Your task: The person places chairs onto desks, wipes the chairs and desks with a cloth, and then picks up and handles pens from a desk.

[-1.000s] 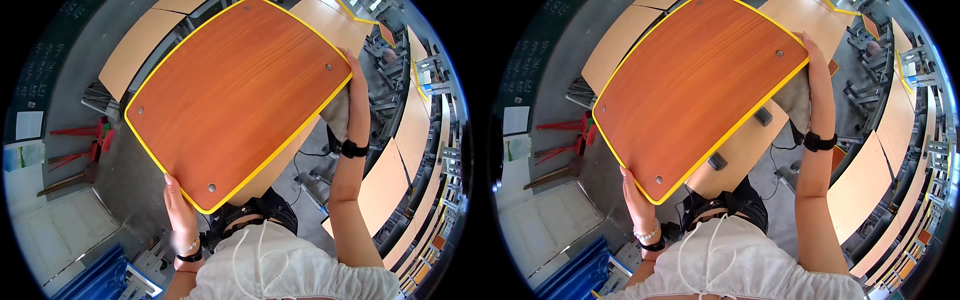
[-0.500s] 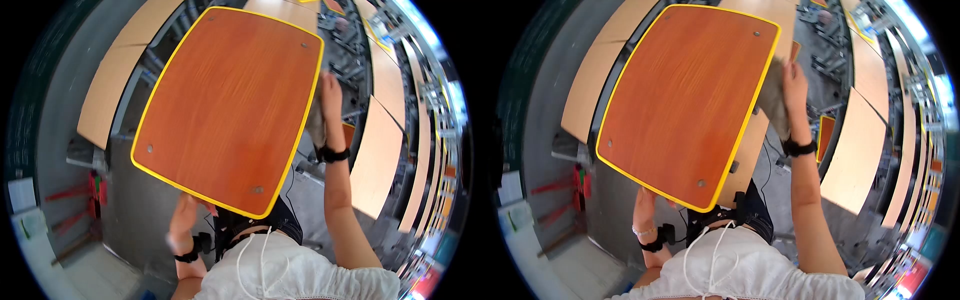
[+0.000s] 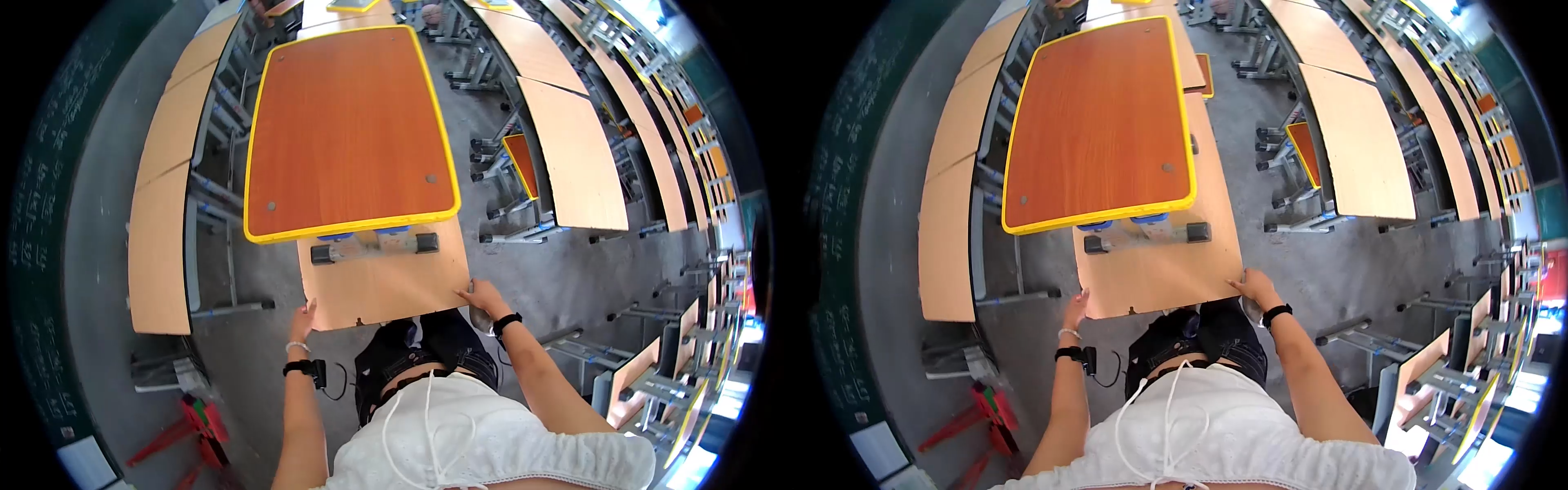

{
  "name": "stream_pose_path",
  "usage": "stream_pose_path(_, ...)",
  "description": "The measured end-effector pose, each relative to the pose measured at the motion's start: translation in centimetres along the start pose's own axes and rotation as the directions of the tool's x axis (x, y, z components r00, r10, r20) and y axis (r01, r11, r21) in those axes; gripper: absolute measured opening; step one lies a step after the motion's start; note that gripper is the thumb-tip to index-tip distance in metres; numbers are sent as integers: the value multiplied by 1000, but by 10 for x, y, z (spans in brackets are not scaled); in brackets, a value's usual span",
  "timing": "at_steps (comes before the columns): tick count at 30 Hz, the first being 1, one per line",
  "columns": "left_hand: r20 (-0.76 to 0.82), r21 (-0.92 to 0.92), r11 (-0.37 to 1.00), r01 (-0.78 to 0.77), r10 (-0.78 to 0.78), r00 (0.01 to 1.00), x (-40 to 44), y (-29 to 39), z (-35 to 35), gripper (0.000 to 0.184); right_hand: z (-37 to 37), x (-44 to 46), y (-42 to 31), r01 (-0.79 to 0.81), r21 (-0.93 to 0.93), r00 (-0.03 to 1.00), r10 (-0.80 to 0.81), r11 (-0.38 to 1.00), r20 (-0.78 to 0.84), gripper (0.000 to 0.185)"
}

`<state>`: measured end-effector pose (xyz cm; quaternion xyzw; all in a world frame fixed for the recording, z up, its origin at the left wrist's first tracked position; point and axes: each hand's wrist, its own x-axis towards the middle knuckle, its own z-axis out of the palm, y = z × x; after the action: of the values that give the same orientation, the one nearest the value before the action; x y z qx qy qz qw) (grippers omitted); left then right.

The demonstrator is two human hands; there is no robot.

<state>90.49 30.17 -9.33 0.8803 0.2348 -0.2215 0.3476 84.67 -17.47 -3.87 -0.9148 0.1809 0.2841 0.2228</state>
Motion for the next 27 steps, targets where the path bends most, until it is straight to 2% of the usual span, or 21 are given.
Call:
stream_pose_path(1, 31, 2, 998, -66, 66, 997, 14, -8, 9, 56, 4, -4, 0, -6, 33, 997, 8, 999, -77, 65)
stream_pose_path(3, 94, -4, 984, -178, 177, 980, 34, -24, 27, 56, 6, -9, -1, 16, 76, 992, -7, 997, -124, 63)
stream_pose_path(4, 56, -33, 986, -164, 166, 985, 21, -11, 26, 54, 8, -11, -1, 33, 94, 990, -19, 995, -142, 63)
stream_pose_path(6, -29, -98, 984, -146, 144, 989, -16, 35, 21, 51, 17, 2, 8, -1, 149, 995, 15, 989, -97, 62)
stream_pose_path(9, -77, -54, 958, -283, 279, 957, -13, 32, 24, 45, 30, 20, 28, -19, 313, 998, 36, 950, -50, 61)
stream_pose_path(11, -55, -80, 957, -278, 274, 960, -13, 29, 23, 42, 49, 27, 40, -36, 492, 999, 46, 870, -9, 59)
stream_pose_path(13, -25, -100, 953, -285, 284, 958, -3, 18, 24, 40, 63, 35, 47, -69, 684, 997, 62, 727, 35, 57)
stream_pose_path(15, 3, -139, 945, -297, 300, 954, 16, 0, 33, 40, 62, 29, 47, -38, 672, 999, 46, 740, 5, 58)
stream_pose_path(18, 64, -123, 992, -22, 30, 998, 6, 14, 27, 46, 65, 21, 44, 35, 667, 993, 48, 744, -105, 59)
stream_pose_path(20, 159, -168, 983, -70, 97, 983, 0, 18, 20, 55, 77, 28, 47, 97, 663, 977, 55, 743, -204, 60)
stream_pose_path(21, 200, -195, 977, -85, 125, 972, -3, 16, 18, 59, 91, 40, 58, 133, 645, 978, 7, 752, -210, 59)
stream_pose_path(24, 218, -120, 993, -16, 42, 975, 6, 3, 16, 70, 53, 3, 30, 4, 743, 998, 49, 669, -50, 57)
stream_pose_path(25, 195, -97, 995, 11, 8, 981, 2, 6, 15, 71, 61, 13, 39, 6, 652, 995, 63, 758, -83, 54)
stream_pose_path(27, 156, -41, 997, 63, -56, 986, -10, 20, 14, 73, 50, 10, 35, -72, 629, 997, 66, 774, 33, 55)
